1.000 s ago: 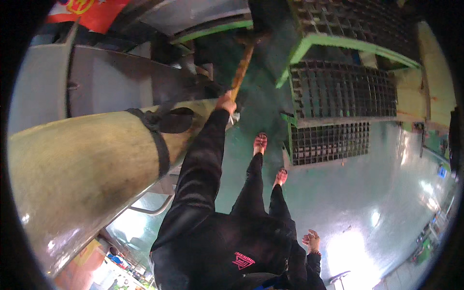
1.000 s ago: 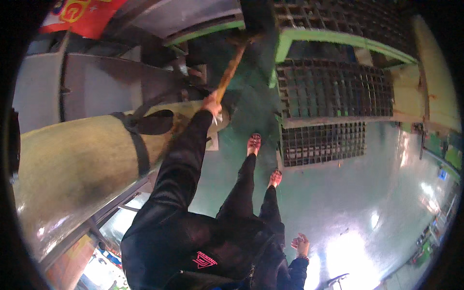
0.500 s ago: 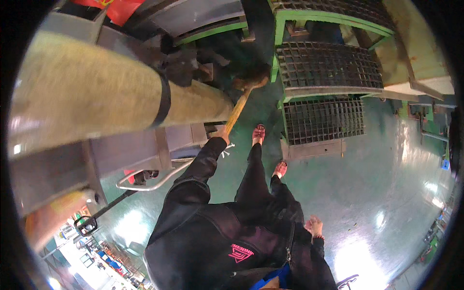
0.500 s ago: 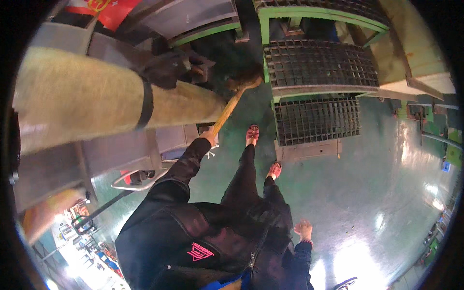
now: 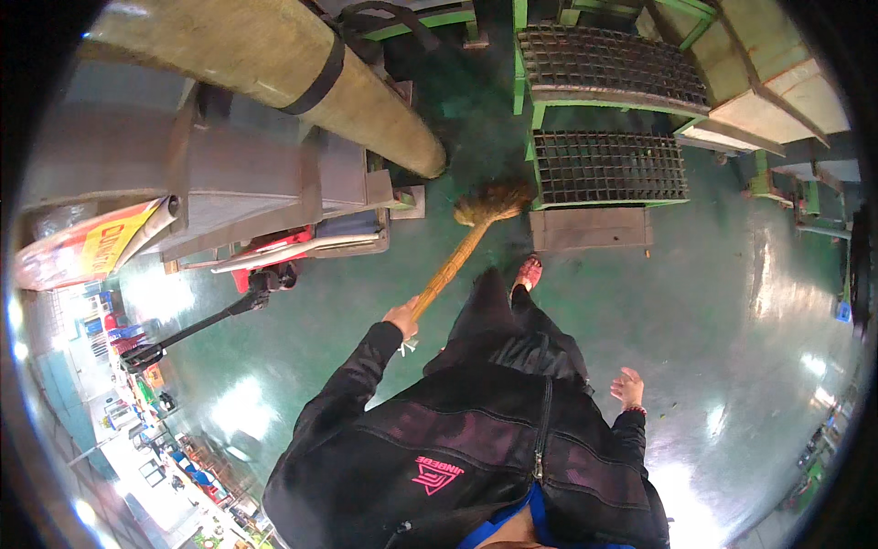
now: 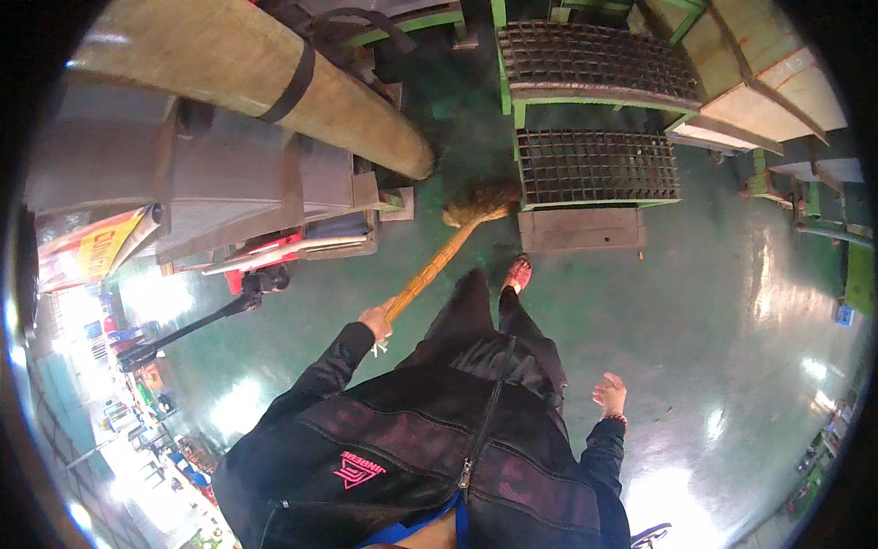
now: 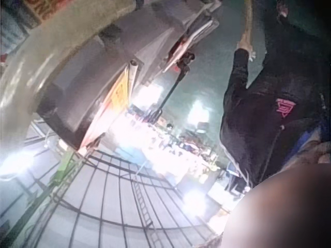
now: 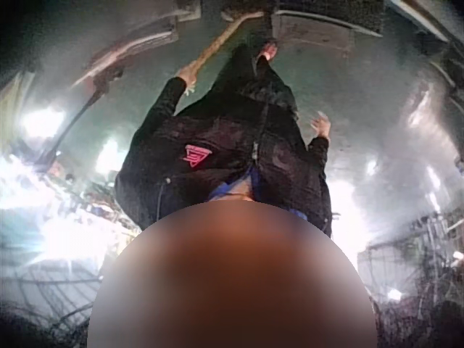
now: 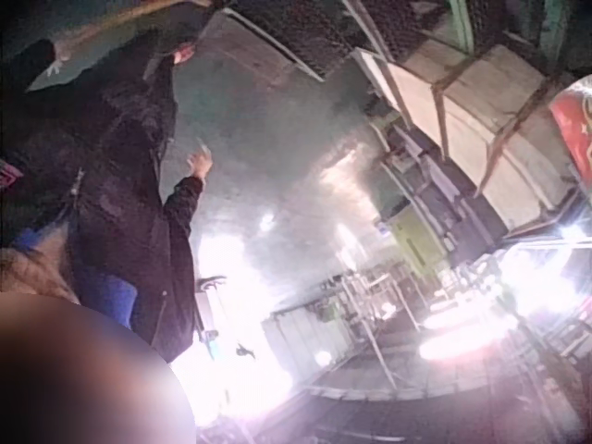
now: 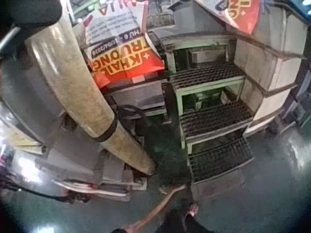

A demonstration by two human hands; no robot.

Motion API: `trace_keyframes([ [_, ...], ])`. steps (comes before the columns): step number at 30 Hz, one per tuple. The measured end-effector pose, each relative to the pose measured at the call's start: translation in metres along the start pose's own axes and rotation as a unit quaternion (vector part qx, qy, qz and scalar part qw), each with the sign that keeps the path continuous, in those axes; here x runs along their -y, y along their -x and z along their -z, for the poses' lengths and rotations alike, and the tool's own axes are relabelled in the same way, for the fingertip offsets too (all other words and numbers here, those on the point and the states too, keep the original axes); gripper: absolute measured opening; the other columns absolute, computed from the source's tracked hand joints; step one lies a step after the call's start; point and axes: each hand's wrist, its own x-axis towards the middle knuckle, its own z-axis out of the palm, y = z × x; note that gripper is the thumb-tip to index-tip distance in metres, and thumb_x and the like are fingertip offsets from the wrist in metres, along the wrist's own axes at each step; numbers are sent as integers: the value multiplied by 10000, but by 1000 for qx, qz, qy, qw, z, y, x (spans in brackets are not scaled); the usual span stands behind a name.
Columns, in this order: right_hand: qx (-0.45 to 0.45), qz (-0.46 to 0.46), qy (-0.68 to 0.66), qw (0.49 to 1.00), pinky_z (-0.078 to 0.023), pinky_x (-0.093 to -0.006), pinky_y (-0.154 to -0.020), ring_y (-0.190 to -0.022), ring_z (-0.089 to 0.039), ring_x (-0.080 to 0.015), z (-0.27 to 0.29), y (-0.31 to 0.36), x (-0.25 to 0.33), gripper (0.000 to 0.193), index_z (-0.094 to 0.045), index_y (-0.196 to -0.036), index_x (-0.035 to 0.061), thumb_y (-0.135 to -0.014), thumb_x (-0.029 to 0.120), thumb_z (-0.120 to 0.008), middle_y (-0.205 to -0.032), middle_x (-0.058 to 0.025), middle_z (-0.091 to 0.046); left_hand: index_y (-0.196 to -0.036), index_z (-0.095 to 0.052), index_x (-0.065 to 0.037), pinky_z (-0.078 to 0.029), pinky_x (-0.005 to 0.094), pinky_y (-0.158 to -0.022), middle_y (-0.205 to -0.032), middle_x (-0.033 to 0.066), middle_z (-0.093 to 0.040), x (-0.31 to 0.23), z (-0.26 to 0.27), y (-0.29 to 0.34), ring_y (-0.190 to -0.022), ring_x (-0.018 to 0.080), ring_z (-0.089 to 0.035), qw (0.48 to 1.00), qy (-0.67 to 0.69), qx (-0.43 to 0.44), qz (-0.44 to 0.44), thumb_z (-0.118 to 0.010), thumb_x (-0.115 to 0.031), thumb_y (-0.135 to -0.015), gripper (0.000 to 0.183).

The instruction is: The person sweeps a green factory floor using a long-handled broom, moving around stacked crates, machinery, and a fan. The person gathers debris into piles while navigating the workspace.

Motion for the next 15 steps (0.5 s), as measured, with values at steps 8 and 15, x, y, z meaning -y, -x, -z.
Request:
trace_keyframes([
  [8,13,-45,-48,998,-462,-310,-441,-502,-538,-172,-46,44,-100,281,-473,-1035,80,-757,81,-426,-679,-80,-551,-1250,-293,-122,-453,349,-464,-614,141,-558,43,0,82,-436,224,-539,983,179,-19,45,-534,-64,-600,695],
  [15,37,-41,-46,997,-453,-246,-438,-489,-529,-131,-99,116,-198,257,-500,-1005,75,-759,60,-427,-661,-67,-547,-1231,-317,-167,-452,388,-666,-824,209,-569,61,36,-93,-767,334,-558,984,-99,-123,-82,-525,-124,-607,659],
])
